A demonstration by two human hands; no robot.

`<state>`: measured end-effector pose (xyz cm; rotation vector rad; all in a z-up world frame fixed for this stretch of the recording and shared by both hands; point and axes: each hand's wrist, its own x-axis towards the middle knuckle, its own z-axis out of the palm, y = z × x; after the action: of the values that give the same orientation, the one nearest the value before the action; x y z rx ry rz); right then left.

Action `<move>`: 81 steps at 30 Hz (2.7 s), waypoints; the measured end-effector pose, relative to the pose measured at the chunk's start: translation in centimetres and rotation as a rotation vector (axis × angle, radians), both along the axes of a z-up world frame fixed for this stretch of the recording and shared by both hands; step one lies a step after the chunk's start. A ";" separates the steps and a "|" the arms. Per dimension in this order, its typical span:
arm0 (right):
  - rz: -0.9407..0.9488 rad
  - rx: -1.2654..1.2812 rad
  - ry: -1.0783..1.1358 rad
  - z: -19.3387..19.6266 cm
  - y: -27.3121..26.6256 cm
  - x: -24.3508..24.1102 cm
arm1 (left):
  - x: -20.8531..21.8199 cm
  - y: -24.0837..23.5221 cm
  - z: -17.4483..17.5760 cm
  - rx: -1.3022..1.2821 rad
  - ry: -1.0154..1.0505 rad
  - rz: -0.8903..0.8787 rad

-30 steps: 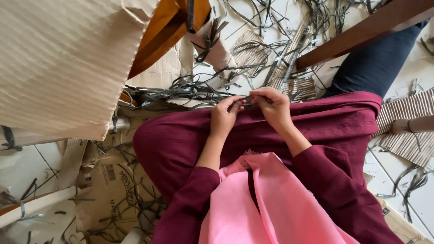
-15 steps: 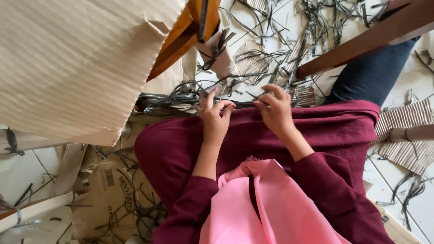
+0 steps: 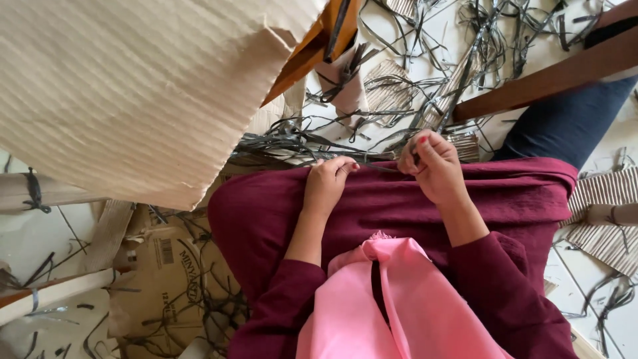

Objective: Wrapping wooden chair legs with protective cardboard and securing them with plastic ties using pliers.

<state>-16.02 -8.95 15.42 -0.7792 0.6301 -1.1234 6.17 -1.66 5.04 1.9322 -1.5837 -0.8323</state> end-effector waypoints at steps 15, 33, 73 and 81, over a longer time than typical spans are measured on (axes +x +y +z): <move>-0.173 -0.231 0.594 -0.4 -1.3 -0.1 | 5.6 0.6 9.7 -0.378 0.020 0.301; 0.581 -0.323 1.138 1.1 -0.1 2.3 | 7.1 1.0 11.4 -0.516 0.247 0.454; 0.505 -0.350 1.126 -5.0 2.0 17.5 | 11.8 6.6 10.7 -0.014 -0.192 0.180; 0.392 -0.361 1.555 -10.4 2.0 25.0 | 15.3 11.3 13.0 -0.222 -0.062 0.123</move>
<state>9.02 -6.95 4.99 -1.9919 1.4556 -0.0544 21.44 9.65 18.04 1.8882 -1.5051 -0.5271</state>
